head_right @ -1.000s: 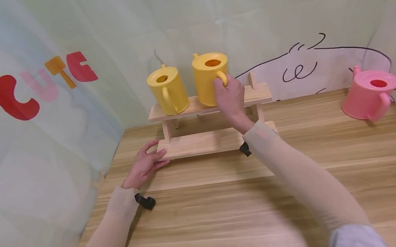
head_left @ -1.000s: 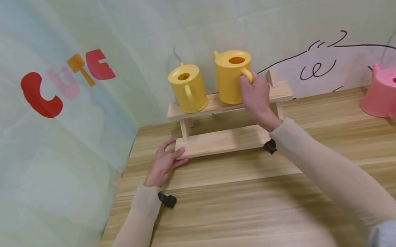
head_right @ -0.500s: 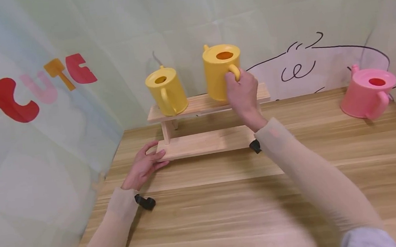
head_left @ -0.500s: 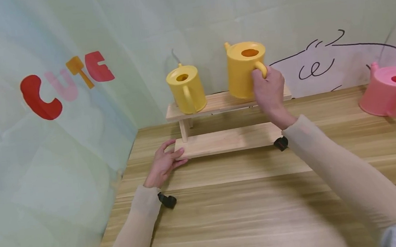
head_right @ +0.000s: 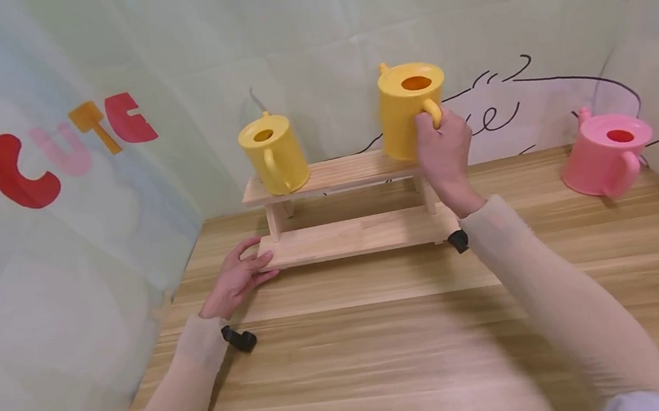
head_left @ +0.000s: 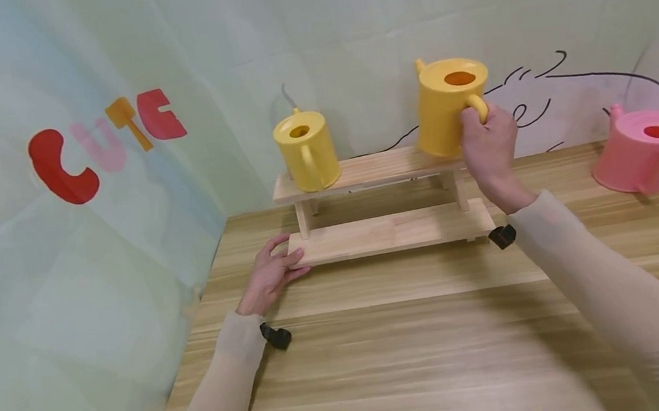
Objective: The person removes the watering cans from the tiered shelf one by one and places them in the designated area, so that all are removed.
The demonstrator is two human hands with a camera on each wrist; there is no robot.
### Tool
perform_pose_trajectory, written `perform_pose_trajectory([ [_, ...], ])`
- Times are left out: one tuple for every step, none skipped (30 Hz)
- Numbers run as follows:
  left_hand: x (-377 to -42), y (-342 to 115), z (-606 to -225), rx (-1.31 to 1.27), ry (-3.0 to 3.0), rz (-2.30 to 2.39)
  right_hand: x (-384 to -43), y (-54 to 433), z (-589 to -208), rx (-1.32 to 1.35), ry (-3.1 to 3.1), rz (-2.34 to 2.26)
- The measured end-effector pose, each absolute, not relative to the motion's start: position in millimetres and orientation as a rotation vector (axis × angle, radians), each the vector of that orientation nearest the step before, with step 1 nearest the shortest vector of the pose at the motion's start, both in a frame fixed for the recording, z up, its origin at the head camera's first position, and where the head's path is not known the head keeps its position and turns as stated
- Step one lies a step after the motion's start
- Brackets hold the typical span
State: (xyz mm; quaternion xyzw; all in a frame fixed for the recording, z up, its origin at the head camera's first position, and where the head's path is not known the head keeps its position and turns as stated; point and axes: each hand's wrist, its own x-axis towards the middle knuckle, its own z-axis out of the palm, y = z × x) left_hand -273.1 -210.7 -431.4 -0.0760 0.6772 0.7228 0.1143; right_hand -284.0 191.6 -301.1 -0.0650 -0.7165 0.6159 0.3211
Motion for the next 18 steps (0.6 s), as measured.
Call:
perform_pose_trajectory([
  [-273, -211, -432, -0.225, 1.985, 2.119, -283, 196, -302, -0.180, -1.883, 1.606],
  [-273, -211, -432, -0.227, 1.984, 2.118, -283, 201, -302, -0.190, -1.882, 1.597],
  [-273, -211, -432, -0.229, 1.985, 2.117, -282, 205, -303, -0.199, -1.886, 1.583],
  [-273, -211, -432, -0.229, 1.986, 2.115, -281, 210, -304, -0.206, -1.884, 1.575],
  [-273, -211, -432, -0.229, 1.987, 2.115, -281, 215, -304, -0.216, -1.883, 1.569],
  [-273, -211, -432, -0.228, 1.987, 2.113, -280, 219, -305, -0.222, -1.882, 1.565],
  [-273, -211, -432, -0.227, 1.988, 2.114, -279, 224, -306, -0.231, -1.879, 1.559],
  [-273, -211, -432, -0.225, 1.987, 2.114, -278, 228, -307, -0.239, -1.879, 1.559],
  [-273, -210, -432, -0.220, 1.986, 2.113, -277, 232, -308, -0.246, -1.882, 1.554],
  [-273, -210, -432, -0.213, 1.983, 2.112, -276, 236, -309, -0.252, -1.884, 1.550],
  [-273, -210, -432, -0.208, 1.980, 2.113, -275, 240, -310, -0.259, -1.892, 1.539],
  [-273, -210, -432, -0.205, 1.978, 2.114, -275, 243, -311, -0.265, -1.894, 1.538],
  [-272, -210, -431, -0.200, 1.976, 2.113, -274, 247, -312, -0.272, -1.894, 1.538],
  [-272, -210, -431, -0.196, 1.977, 2.112, -273, 250, -314, -0.283, -1.896, 1.540],
  [-272, -210, -431, -0.192, 1.978, 2.109, -272, 254, -315, -0.293, -1.898, 1.544],
  [-271, -210, -431, -0.193, 1.979, 2.109, -272, 258, -316, -0.299, -1.901, 1.555],
  [-271, -210, -431, -0.195, 1.981, 2.110, -271, 262, -317, -0.306, -1.900, 1.567],
  [-271, -209, -431, -0.195, 1.982, 2.110, -270, 266, -318, -0.313, -1.901, 1.580],
])
